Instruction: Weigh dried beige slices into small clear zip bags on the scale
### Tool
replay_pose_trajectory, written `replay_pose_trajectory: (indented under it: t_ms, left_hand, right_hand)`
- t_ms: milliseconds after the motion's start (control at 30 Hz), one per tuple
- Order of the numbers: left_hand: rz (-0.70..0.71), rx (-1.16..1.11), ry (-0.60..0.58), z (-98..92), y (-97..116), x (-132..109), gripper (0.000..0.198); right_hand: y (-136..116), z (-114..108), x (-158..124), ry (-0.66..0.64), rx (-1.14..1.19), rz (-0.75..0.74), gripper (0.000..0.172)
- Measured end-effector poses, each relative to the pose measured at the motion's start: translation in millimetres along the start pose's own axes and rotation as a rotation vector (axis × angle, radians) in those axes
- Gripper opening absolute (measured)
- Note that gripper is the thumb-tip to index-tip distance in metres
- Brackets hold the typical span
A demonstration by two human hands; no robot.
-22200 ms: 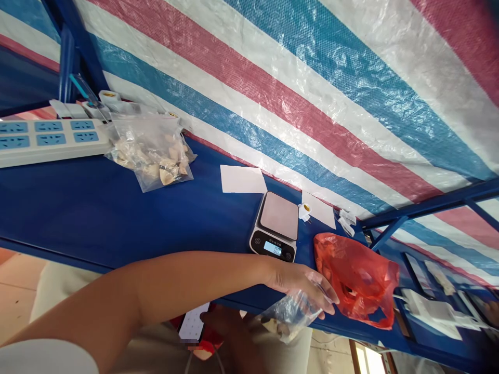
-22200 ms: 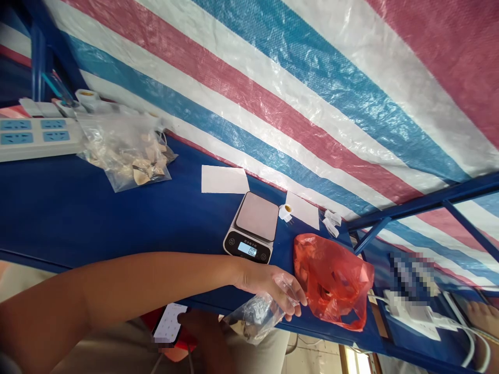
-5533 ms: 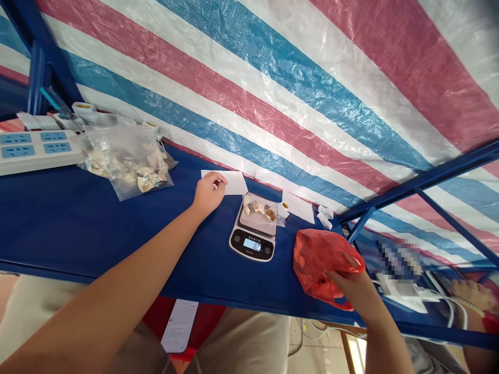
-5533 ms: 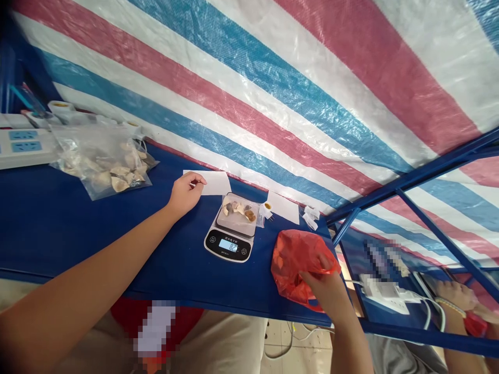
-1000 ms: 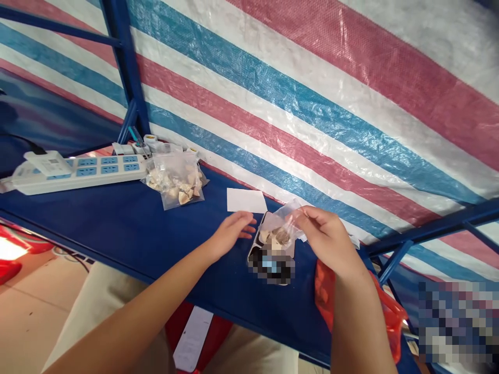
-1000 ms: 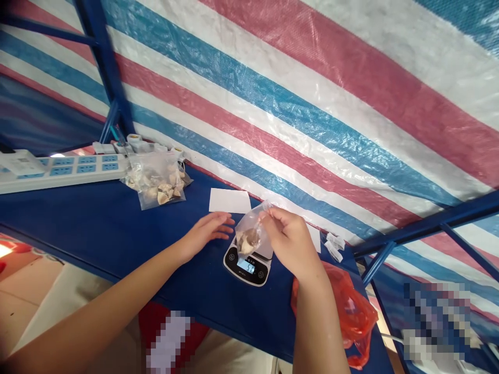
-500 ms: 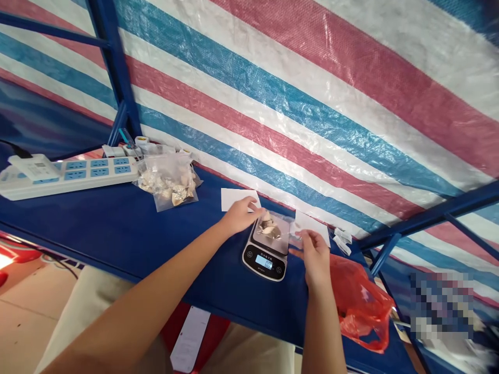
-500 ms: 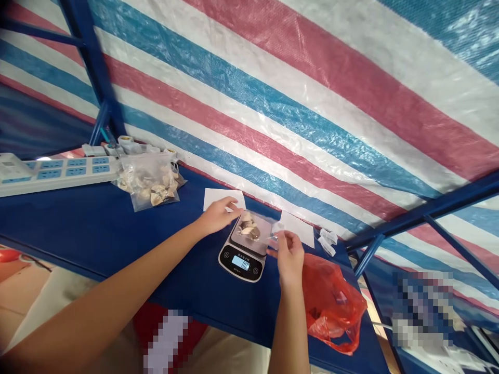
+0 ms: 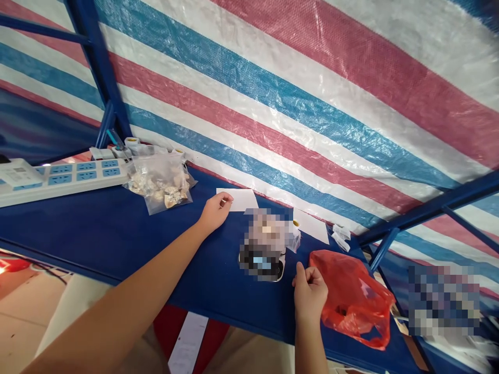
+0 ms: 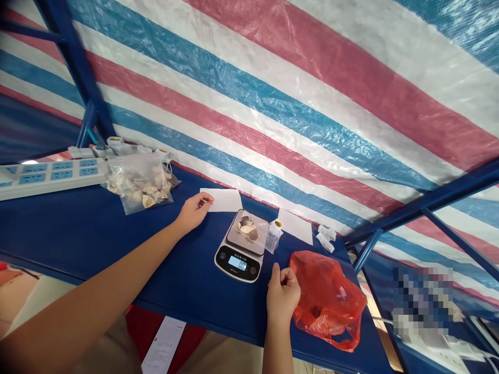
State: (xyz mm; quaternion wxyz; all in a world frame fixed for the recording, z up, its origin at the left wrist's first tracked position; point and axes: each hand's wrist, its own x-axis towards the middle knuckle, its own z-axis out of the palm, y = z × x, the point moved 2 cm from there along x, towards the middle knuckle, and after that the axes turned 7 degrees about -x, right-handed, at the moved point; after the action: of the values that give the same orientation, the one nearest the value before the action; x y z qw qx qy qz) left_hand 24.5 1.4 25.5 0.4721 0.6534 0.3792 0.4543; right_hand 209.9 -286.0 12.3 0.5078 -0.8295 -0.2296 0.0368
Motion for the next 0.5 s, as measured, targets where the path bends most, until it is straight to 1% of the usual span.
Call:
replay_pose_trajectory:
  t_ms: [67,133,167,233,267,333,400,467,500]
  left_hand:
    - [0.017,0.014,-0.033,1.4,2,-2,0.018]
    - [0.028,0.025,-0.060,1.9,3,-3,0.017]
    - [0.033,0.030,-0.068,2.0,2,-3,0.017]
    - [0.041,0.038,-0.078,2.3,1,-2,0.018]
    - [0.045,0.042,-0.080,2.5,1,-2,0.018]
    - [0.051,0.048,-0.083,3.0,-1,-1,0.019]
    - [0.056,0.053,-0.086,3.5,-2,-1,0.019]
    - [0.062,0.055,-0.091,4.0,-2,-2,0.019]
    - [0.065,0.055,-0.092,4.0,-2,-2,0.019]
  right_hand:
    - [2,2,3,0.019,0.054,0.007,0.045]
    - [2,5,4,0.070,0.125,-0.006,0.035]
    - [2,6,4,0.099,0.162,-0.009,0.036]
    - [1,6,3,0.156,0.209,0.003,0.048]
    - [1,6,2,0.181,0.210,0.012,0.049]
    - [0,3,0,0.221,0.165,0.011,0.041]
    - [-1,1,-3,0.223,0.097,-0.008,0.033]
    - [-3,0,-6,0.206,0.061,-0.023,0.032]
    - [-5,0,-7,0.198,0.070,-0.038,0.034]
